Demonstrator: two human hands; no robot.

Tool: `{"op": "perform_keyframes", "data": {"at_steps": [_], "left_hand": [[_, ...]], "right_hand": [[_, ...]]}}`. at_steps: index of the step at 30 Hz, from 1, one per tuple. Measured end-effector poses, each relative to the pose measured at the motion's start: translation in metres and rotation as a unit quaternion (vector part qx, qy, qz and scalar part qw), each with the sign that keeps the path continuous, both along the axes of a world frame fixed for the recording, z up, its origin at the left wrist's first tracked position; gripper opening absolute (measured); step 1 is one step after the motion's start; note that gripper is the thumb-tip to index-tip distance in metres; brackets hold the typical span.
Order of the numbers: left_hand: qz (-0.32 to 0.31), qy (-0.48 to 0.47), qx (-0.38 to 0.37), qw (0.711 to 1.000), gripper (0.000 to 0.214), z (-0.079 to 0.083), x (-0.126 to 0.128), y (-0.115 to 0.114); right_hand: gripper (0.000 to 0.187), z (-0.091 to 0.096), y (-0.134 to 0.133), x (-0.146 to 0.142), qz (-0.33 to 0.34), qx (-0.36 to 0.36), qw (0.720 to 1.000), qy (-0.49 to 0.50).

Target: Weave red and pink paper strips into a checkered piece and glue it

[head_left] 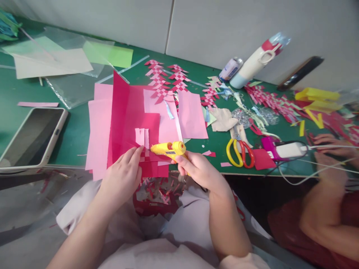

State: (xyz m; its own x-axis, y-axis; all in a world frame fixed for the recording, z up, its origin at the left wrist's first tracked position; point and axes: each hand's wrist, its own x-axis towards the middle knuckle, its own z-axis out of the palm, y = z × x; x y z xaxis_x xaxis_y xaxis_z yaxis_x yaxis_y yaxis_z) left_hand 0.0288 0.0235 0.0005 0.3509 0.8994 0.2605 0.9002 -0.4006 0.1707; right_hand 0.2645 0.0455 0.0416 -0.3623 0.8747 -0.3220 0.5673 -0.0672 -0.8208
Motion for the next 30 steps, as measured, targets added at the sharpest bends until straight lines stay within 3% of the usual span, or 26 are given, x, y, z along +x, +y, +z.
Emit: {"op": "perform_keyframes", "data": {"at_steps": [30], "left_hand": [[0.004,-0.008,-0.021,1.0,0.045,0.0001,0.001,-0.0014]], "right_hand": [[0.051,0.0011,0.001,-0.003,0.006,0.002,1.0,0.003]]}}
